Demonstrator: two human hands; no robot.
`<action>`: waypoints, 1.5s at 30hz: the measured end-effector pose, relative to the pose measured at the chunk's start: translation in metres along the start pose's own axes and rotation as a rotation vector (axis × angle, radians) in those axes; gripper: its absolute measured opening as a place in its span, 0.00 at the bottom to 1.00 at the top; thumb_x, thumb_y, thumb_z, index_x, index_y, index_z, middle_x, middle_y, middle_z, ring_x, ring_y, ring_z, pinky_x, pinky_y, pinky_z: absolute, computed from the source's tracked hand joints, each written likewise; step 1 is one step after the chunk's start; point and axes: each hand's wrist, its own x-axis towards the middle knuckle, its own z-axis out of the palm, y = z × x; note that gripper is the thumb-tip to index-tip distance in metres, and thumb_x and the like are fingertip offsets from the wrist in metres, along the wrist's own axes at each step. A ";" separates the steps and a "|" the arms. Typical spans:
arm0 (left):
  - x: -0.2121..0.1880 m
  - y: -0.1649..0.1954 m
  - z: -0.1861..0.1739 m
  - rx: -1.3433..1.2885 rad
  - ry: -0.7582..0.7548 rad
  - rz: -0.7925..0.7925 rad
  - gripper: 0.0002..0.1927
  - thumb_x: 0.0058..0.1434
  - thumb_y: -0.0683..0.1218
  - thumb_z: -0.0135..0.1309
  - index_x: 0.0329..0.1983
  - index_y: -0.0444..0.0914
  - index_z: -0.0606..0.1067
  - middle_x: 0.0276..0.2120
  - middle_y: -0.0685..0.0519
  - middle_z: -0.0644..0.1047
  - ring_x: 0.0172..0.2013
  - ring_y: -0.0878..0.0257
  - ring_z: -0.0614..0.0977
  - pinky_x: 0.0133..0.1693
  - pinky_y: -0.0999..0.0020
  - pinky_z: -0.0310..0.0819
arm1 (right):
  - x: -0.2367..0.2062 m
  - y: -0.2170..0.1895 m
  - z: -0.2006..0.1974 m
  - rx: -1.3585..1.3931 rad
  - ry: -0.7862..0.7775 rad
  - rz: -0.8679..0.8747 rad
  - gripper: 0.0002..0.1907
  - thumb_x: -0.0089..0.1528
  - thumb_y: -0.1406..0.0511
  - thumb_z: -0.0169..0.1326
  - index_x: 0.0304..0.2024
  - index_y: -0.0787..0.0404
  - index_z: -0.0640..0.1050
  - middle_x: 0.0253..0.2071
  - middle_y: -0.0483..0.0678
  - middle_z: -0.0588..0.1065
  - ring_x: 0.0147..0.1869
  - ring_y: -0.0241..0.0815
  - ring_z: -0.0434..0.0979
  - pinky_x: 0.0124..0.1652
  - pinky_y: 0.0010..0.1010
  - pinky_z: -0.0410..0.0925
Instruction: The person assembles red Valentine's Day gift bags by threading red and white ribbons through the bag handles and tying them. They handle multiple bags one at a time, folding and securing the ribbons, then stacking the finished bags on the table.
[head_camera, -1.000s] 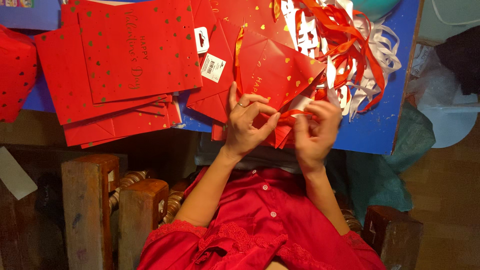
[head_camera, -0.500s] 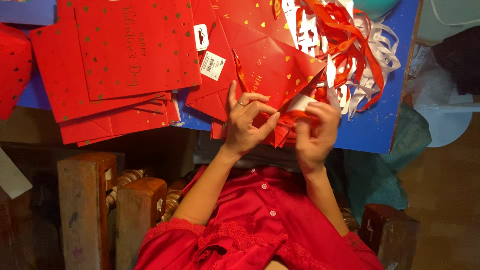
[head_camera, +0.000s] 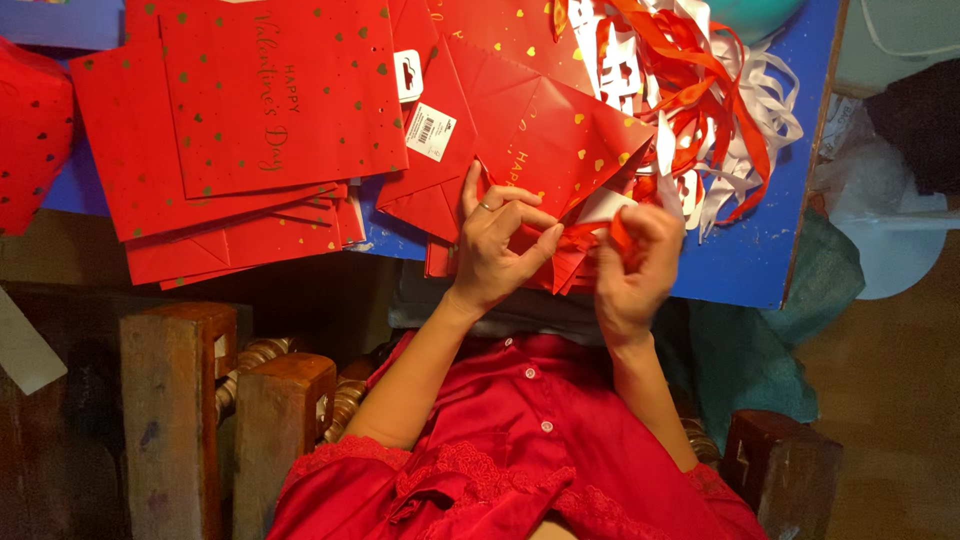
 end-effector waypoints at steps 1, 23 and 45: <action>0.000 0.000 0.000 -0.001 0.001 0.003 0.08 0.57 0.45 0.68 0.32 0.42 0.78 0.33 0.59 0.80 0.46 0.62 0.82 0.74 0.39 0.47 | 0.001 -0.003 0.001 -0.105 -0.042 -0.011 0.14 0.63 0.70 0.60 0.50 0.60 0.73 0.52 0.44 0.70 0.45 0.31 0.75 0.37 0.29 0.73; -0.002 -0.003 0.002 0.031 0.011 0.025 0.08 0.58 0.44 0.66 0.33 0.42 0.76 0.34 0.57 0.80 0.45 0.60 0.82 0.74 0.39 0.44 | 0.001 0.008 -0.003 -0.549 -0.301 -0.234 0.12 0.60 0.73 0.61 0.44 0.58 0.76 0.40 0.47 0.76 0.46 0.41 0.74 0.45 0.34 0.70; 0.011 -0.002 -0.020 -0.068 -0.377 -0.070 0.13 0.61 0.50 0.63 0.48 0.44 0.80 0.32 0.58 0.79 0.41 0.65 0.82 0.72 0.49 0.47 | 0.000 0.016 -0.003 -0.409 -0.237 -0.187 0.08 0.61 0.74 0.58 0.41 0.65 0.75 0.37 0.53 0.75 0.40 0.52 0.77 0.40 0.37 0.68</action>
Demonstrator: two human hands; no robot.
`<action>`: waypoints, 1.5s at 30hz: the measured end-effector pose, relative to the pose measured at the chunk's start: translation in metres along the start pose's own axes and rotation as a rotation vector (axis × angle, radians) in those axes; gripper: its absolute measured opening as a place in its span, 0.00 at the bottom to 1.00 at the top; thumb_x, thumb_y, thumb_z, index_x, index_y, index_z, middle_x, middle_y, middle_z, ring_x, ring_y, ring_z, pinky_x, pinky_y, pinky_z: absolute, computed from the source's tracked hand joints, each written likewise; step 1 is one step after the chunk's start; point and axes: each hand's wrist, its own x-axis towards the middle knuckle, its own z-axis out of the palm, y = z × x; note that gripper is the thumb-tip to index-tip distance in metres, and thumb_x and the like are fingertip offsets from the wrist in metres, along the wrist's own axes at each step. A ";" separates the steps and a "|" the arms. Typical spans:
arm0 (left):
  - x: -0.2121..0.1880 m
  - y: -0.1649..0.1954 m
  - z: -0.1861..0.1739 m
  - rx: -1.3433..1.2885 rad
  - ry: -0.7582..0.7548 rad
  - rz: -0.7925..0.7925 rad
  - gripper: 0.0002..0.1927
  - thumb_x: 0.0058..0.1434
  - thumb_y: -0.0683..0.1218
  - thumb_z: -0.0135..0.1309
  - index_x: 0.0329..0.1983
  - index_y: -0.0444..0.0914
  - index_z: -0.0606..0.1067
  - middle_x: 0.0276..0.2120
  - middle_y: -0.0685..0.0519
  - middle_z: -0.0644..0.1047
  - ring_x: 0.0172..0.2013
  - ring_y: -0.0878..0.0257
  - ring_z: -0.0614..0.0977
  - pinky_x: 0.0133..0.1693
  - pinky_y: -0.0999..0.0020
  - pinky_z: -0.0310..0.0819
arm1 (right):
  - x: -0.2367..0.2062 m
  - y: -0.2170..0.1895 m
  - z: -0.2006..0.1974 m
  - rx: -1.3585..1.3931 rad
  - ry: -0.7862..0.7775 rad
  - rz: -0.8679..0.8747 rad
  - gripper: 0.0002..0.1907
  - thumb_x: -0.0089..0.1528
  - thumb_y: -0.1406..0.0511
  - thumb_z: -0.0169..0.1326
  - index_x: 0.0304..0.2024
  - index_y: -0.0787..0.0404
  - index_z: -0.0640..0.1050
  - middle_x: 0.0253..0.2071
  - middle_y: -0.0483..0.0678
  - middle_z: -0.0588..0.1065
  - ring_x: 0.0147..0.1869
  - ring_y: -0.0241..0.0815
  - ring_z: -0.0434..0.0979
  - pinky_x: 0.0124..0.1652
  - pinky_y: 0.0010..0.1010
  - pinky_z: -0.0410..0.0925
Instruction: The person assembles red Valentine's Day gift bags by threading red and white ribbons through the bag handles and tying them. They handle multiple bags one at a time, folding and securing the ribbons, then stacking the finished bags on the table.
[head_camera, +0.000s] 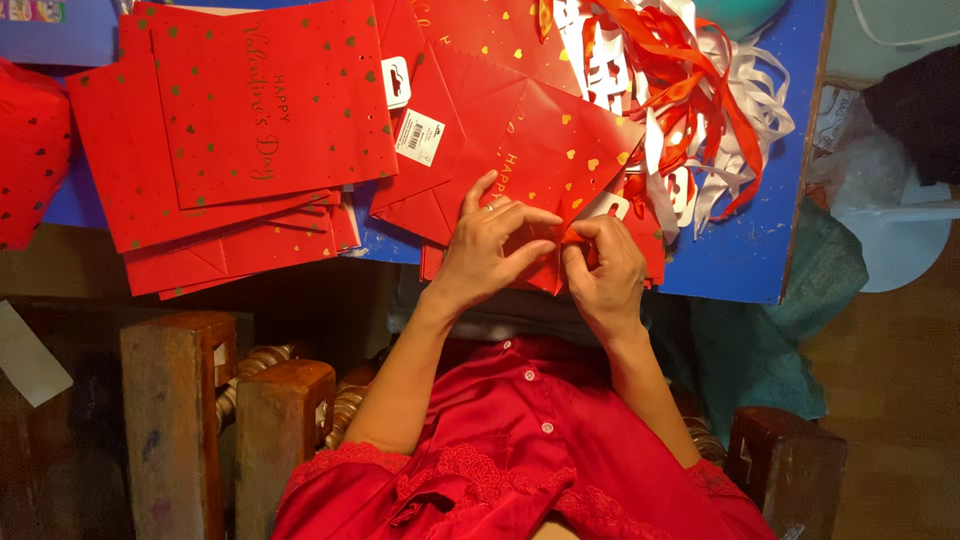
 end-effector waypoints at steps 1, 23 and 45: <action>0.001 0.000 0.000 0.005 -0.005 -0.009 0.12 0.62 0.49 0.63 0.48 0.44 0.80 0.33 0.59 0.79 0.41 0.65 0.82 0.72 0.50 0.47 | 0.000 0.001 0.000 -0.002 0.004 -0.009 0.08 0.60 0.75 0.58 0.41 0.65 0.74 0.37 0.53 0.75 0.40 0.52 0.77 0.41 0.37 0.68; -0.004 -0.009 -0.001 -0.058 0.007 0.059 0.06 0.60 0.42 0.63 0.40 0.43 0.82 0.33 0.57 0.80 0.40 0.65 0.82 0.68 0.56 0.58 | -0.002 -0.003 -0.004 0.064 -0.022 -0.009 0.09 0.62 0.76 0.58 0.45 0.64 0.76 0.36 0.51 0.73 0.36 0.44 0.75 0.37 0.31 0.67; 0.002 -0.002 0.007 0.024 0.117 0.011 0.13 0.62 0.48 0.59 0.47 0.39 0.75 0.37 0.51 0.80 0.45 0.55 0.81 0.70 0.53 0.59 | 0.099 -0.002 -0.065 0.312 0.481 -0.206 0.09 0.68 0.77 0.50 0.49 0.65 0.75 0.46 0.53 0.70 0.28 0.35 0.69 0.30 0.27 0.65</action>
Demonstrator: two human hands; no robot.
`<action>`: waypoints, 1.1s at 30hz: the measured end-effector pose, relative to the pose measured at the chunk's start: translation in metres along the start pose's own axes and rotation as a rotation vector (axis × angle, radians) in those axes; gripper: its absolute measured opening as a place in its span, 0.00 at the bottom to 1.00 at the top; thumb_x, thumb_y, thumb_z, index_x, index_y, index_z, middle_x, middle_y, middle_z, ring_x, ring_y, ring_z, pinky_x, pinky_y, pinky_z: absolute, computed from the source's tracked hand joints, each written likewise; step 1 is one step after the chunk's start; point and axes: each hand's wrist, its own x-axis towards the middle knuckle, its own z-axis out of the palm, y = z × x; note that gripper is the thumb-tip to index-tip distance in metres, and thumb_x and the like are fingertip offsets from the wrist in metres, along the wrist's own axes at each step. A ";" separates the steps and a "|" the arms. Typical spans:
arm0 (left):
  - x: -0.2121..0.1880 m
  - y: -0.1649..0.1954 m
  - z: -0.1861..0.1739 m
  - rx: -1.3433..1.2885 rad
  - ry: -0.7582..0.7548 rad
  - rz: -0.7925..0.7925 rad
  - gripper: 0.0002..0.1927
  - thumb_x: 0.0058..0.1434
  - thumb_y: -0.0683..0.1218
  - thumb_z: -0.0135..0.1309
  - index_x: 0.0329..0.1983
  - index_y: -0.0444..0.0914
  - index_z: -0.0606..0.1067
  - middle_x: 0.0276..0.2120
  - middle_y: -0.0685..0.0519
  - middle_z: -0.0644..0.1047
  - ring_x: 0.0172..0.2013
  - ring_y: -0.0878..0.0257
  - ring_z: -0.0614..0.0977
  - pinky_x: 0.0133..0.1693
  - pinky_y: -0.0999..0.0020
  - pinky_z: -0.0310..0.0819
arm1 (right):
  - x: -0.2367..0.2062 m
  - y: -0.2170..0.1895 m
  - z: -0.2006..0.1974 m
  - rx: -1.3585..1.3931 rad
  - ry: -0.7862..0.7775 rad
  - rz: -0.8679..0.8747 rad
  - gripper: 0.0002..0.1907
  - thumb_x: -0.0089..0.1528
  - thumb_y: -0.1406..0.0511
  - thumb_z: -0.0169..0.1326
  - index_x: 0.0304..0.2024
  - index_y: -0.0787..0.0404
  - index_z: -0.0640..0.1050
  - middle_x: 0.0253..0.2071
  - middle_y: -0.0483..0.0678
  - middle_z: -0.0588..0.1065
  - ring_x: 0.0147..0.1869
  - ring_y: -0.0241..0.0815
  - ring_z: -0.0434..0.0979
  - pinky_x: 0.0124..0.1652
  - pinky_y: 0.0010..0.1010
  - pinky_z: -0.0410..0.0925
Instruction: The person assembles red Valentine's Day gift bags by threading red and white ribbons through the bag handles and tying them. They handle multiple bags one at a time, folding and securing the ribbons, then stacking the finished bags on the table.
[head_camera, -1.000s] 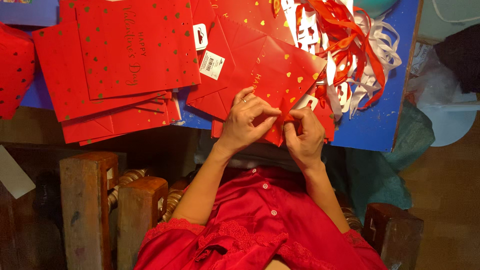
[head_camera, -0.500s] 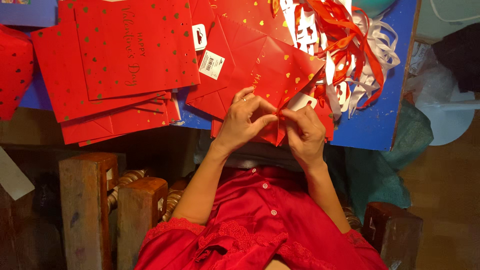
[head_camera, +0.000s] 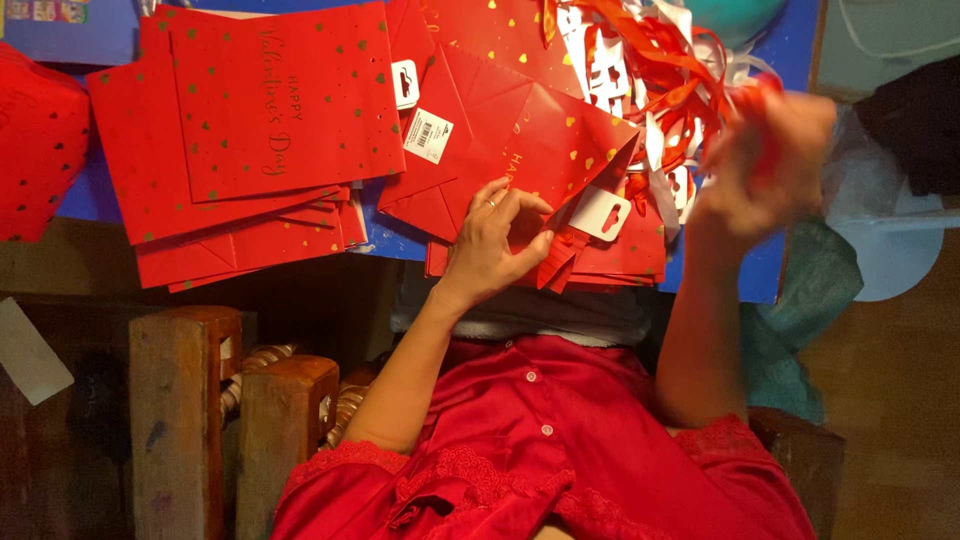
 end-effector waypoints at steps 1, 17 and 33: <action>0.000 -0.001 0.000 -0.023 -0.015 -0.042 0.13 0.61 0.47 0.58 0.47 0.39 0.75 0.35 0.52 0.80 0.43 0.56 0.82 0.71 0.53 0.59 | 0.014 0.001 0.002 -0.147 -0.134 -0.115 0.12 0.66 0.77 0.54 0.52 0.67 0.76 0.50 0.57 0.68 0.36 0.41 0.71 0.38 0.30 0.67; -0.004 -0.016 -0.014 -0.582 0.105 -0.261 0.06 0.67 0.41 0.56 0.43 0.33 0.78 0.37 0.59 0.80 0.39 0.76 0.77 0.43 0.77 0.73 | -0.041 -0.048 -0.004 -0.369 -0.867 -0.362 0.28 0.45 0.70 0.61 0.50 0.61 0.79 0.57 0.54 0.72 0.68 0.58 0.66 0.66 0.52 0.60; -0.025 0.048 -0.030 0.039 0.852 0.385 0.07 0.65 0.50 0.51 0.35 0.45 0.77 0.34 0.57 0.79 0.51 0.61 0.73 0.59 0.55 0.71 | -0.031 -0.016 -0.042 -0.583 -0.052 -0.329 0.13 0.63 0.71 0.67 0.44 0.73 0.77 0.37 0.58 0.78 0.34 0.46 0.76 0.33 0.34 0.67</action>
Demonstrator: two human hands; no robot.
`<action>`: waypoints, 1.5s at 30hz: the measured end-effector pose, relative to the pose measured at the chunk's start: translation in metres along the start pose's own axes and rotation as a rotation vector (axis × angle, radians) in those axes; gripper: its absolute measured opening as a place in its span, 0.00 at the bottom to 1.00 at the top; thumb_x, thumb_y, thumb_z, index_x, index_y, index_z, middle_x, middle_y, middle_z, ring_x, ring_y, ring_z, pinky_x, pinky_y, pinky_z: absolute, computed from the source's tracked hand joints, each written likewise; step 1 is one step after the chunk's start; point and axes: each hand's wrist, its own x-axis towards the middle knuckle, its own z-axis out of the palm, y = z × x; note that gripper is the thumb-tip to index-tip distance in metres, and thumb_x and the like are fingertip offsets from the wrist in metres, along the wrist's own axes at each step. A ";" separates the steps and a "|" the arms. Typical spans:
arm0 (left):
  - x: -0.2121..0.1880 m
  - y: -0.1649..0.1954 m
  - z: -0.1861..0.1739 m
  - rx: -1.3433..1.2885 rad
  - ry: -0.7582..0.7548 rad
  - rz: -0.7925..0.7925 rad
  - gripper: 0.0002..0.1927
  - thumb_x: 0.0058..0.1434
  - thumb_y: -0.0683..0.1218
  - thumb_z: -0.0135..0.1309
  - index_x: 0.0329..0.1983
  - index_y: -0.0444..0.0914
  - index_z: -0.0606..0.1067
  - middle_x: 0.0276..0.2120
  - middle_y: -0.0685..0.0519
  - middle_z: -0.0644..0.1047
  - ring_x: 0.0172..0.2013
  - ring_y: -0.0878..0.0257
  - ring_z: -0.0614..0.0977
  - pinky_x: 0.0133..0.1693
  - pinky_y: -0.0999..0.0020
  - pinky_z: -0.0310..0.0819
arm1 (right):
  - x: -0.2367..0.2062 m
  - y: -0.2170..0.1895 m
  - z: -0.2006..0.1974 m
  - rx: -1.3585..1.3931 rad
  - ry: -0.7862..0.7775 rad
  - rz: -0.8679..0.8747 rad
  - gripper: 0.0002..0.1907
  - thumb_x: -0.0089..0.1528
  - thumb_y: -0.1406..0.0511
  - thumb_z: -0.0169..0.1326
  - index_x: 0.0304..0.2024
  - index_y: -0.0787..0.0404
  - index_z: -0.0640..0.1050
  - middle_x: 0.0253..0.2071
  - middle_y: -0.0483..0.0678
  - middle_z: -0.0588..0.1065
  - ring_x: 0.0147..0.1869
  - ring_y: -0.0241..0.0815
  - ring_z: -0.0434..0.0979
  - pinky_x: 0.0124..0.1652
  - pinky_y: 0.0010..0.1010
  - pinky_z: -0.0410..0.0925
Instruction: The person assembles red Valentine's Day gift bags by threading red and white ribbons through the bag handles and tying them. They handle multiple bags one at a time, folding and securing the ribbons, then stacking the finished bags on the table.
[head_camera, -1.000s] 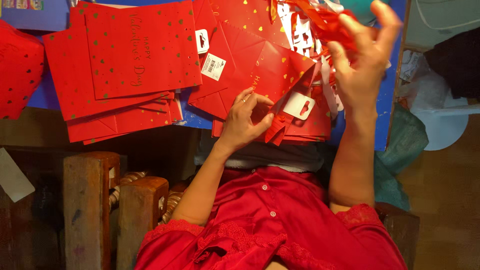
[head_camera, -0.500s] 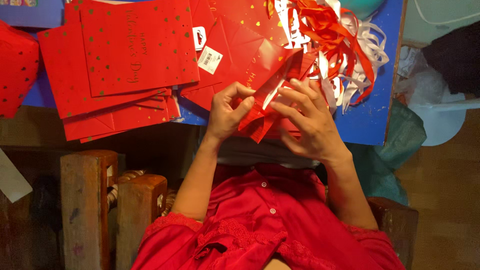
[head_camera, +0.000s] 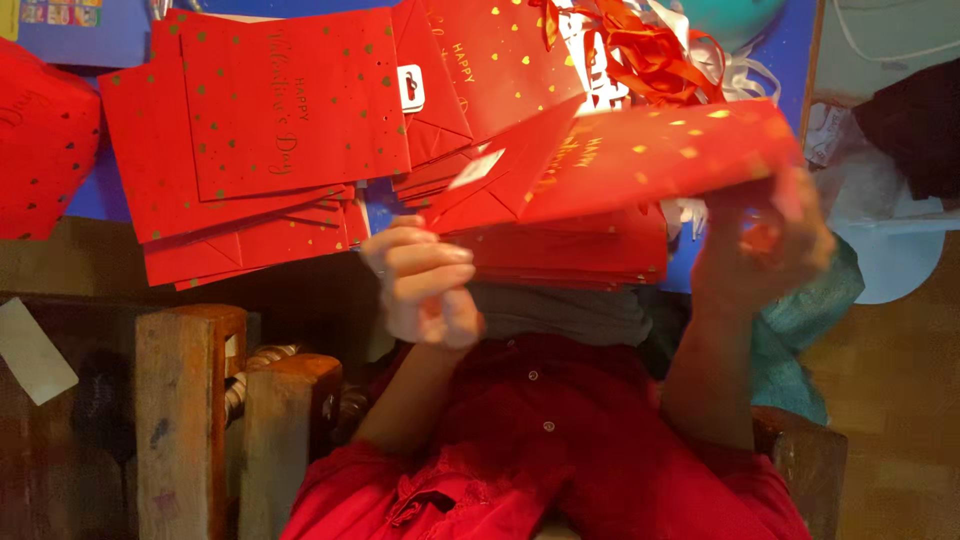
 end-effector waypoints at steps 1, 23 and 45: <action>-0.006 0.005 0.002 0.072 -0.048 -0.001 0.08 0.65 0.51 0.50 0.35 0.47 0.78 0.36 0.57 0.78 0.53 0.61 0.72 0.63 0.53 0.68 | -0.009 -0.002 0.002 0.134 -0.021 0.125 0.13 0.66 0.70 0.65 0.47 0.72 0.77 0.38 0.54 0.77 0.36 0.42 0.75 0.36 0.31 0.67; -0.017 0.019 0.039 -0.166 -0.610 -0.099 0.12 0.61 0.38 0.63 0.47 0.41 0.78 0.45 0.52 0.77 0.51 0.53 0.79 0.55 0.59 0.76 | -0.131 0.014 0.026 0.052 -0.121 0.194 0.26 0.67 0.44 0.36 0.38 0.58 0.66 0.39 0.49 0.69 0.39 0.39 0.65 0.38 0.29 0.57; -0.041 -0.029 0.043 -0.509 -0.597 -0.966 0.06 0.69 0.44 0.57 0.40 0.36 0.73 0.38 0.54 0.78 0.40 0.70 0.79 0.46 0.72 0.74 | -0.075 -0.043 0.058 0.906 -0.446 0.668 0.20 0.71 0.72 0.51 0.66 0.66 0.66 0.52 0.46 0.73 0.47 0.30 0.74 0.48 0.22 0.68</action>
